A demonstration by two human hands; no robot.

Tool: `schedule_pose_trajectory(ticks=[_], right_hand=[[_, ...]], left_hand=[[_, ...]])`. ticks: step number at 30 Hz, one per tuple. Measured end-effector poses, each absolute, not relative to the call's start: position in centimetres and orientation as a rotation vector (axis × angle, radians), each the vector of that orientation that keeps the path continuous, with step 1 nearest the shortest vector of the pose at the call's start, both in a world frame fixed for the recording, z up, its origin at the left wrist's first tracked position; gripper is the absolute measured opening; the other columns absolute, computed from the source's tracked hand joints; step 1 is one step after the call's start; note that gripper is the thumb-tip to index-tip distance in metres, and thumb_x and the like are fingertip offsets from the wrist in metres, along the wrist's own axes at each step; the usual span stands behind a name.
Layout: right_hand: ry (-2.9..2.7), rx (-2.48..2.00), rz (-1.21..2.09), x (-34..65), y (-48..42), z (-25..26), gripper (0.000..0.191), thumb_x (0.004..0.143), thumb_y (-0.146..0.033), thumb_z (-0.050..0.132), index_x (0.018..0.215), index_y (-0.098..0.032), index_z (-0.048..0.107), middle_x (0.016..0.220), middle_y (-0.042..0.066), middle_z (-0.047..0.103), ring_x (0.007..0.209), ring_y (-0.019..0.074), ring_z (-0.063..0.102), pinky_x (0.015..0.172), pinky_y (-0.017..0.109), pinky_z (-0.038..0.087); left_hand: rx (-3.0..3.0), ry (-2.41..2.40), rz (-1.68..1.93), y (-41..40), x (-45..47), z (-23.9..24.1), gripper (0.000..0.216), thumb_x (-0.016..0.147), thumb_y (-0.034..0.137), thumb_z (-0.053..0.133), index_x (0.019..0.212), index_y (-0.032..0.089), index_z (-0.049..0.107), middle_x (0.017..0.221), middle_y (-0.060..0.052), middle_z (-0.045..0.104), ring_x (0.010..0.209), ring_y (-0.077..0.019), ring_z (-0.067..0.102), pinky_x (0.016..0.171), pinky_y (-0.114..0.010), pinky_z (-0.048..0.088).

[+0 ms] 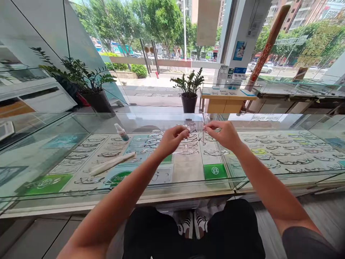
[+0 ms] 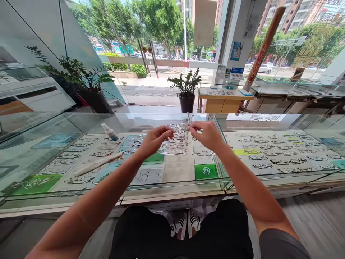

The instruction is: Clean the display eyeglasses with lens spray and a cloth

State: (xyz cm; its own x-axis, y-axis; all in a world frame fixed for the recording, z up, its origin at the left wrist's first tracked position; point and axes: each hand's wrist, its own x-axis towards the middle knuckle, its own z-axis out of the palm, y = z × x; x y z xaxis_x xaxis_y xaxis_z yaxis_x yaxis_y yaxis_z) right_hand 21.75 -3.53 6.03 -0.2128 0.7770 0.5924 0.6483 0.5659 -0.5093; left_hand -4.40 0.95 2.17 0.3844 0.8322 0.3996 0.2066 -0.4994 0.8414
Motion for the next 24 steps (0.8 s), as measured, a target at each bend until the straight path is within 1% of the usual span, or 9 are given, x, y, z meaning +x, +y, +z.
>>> schedule_pose_trajectory(ticks=[2, 3, 6, 9, 12, 17, 19, 22, 24], right_hand=[[-1.951, -1.045, 0.082, 20.1, -2.2, 5.2, 0.018, 0.101, -0.029, 0.064, 0.100, -0.025, 0.082, 0.096, 0.002, 0.085, 0.088, 0.0219, 0.079, 0.082, 0.037, 0.058], [-1.930, -1.017, 0.030, 19.5, -1.5, 4.8, 0.018, 0.101, -0.029, 0.064, 0.101, -0.025, 0.081, 0.098, 0.003, 0.086, 0.090, 0.0232, 0.080, 0.083, 0.038, 0.058], [-1.891, -0.941, -0.009, 18.5, 0.6, 3.5, 0.016, 0.102, -0.028, 0.064, 0.102, -0.025, 0.080, 0.102, 0.005, 0.086, 0.094, 0.0252, 0.081, 0.086, 0.039, 0.060], [-1.889, -0.858, 0.018, 18.0, 1.6, 2.5, 0.018, 0.104, -0.028, 0.063, 0.108, -0.026, 0.080, 0.105, 0.005, 0.086, 0.097, 0.0244, 0.081, 0.086, 0.039, 0.060], [-1.891, -0.835, 0.070, 17.5, 1.4, 1.9, 0.020, 0.106, -0.030, 0.062, 0.113, -0.028, 0.080, 0.108, 0.005, 0.086, 0.100, 0.0255, 0.080, 0.089, 0.041, 0.060], [-1.845, -0.870, 0.328, 17.0, 0.4, 1.5, 0.015, 0.103, -0.037, 0.066, 0.108, -0.035, 0.081, 0.111, 0.005, 0.084, 0.106, 0.0296, 0.077, 0.097, 0.048, 0.059], [-1.704, -0.884, 0.461, 16.9, 0.4, 1.2, 0.012, 0.100, -0.039, 0.071, 0.107, -0.034, 0.079, 0.108, 0.005, 0.082, 0.103, 0.0288, 0.076, 0.096, 0.048, 0.059], [-1.525, -0.924, 0.712, 17.1, 0.9, 0.4, 0.019, 0.093, -0.043, 0.078, 0.107, -0.030, 0.077, 0.105, 0.005, 0.080, 0.099, 0.0258, 0.074, 0.093, 0.045, 0.059], [-1.500, -0.933, 0.904, 17.3, 1.5, -0.1, 0.022, 0.090, -0.047, 0.081, 0.099, -0.027, 0.079, 0.100, 0.005, 0.079, 0.095, 0.0238, 0.072, 0.091, 0.042, 0.058]], left_hand=[[1.698, 0.706, 1.065, 3.2, -2.2, 2.4, 0.043, 0.090, 0.059, 0.072, 0.102, 0.018, 0.076, 0.099, -0.008, 0.077, 0.088, -0.0205, 0.071, 0.079, -0.035, 0.058], [1.603, 0.663, 1.080, 4.3, -1.6, 2.3, 0.047, 0.085, 0.061, 0.078, 0.099, 0.017, 0.076, 0.096, -0.008, 0.076, 0.088, -0.0198, 0.071, 0.079, -0.034, 0.058], [1.391, 0.666, 1.154, 6.2, -1.7, 1.3, 0.051, 0.073, 0.059, 0.090, 0.097, 0.017, 0.078, 0.093, -0.006, 0.076, 0.086, -0.0175, 0.070, 0.080, -0.032, 0.058], [1.336, 0.681, 1.150, 6.5, -2.9, 0.2, 0.046, 0.073, 0.053, 0.094, 0.100, 0.018, 0.080, 0.096, -0.006, 0.077, 0.087, -0.0165, 0.070, 0.079, -0.030, 0.058], [1.338, 0.697, 1.091, 6.1, -3.6, -0.2, 0.043, 0.072, 0.050, 0.096, 0.096, 0.018, 0.079, 0.092, -0.005, 0.076, 0.082, -0.0145, 0.069, 0.076, -0.028, 0.057], [1.357, 0.698, 1.085, 5.5, -3.1, -0.1, 0.043, 0.070, 0.051, 0.097, 0.084, 0.017, 0.075, 0.084, -0.003, 0.074, 0.074, -0.0132, 0.067, 0.073, -0.028, 0.058], [1.402, 0.698, 1.122, 5.4, -2.9, -0.2, 0.042, 0.072, 0.051, 0.096, 0.084, 0.017, 0.074, 0.083, -0.004, 0.074, 0.073, -0.0141, 0.067, 0.072, -0.029, 0.058], [1.480, 0.684, 1.164, 5.0, -2.7, -0.5, 0.038, 0.077, 0.051, 0.092, 0.087, 0.018, 0.076, 0.086, -0.005, 0.076, 0.076, -0.0158, 0.069, 0.076, -0.031, 0.059], [1.507, 0.686, 1.171, 4.9, -2.6, -0.8, 0.036, 0.079, 0.050, 0.091, 0.090, 0.018, 0.077, 0.089, -0.006, 0.078, 0.080, -0.0169, 0.071, 0.079, -0.032, 0.060]])
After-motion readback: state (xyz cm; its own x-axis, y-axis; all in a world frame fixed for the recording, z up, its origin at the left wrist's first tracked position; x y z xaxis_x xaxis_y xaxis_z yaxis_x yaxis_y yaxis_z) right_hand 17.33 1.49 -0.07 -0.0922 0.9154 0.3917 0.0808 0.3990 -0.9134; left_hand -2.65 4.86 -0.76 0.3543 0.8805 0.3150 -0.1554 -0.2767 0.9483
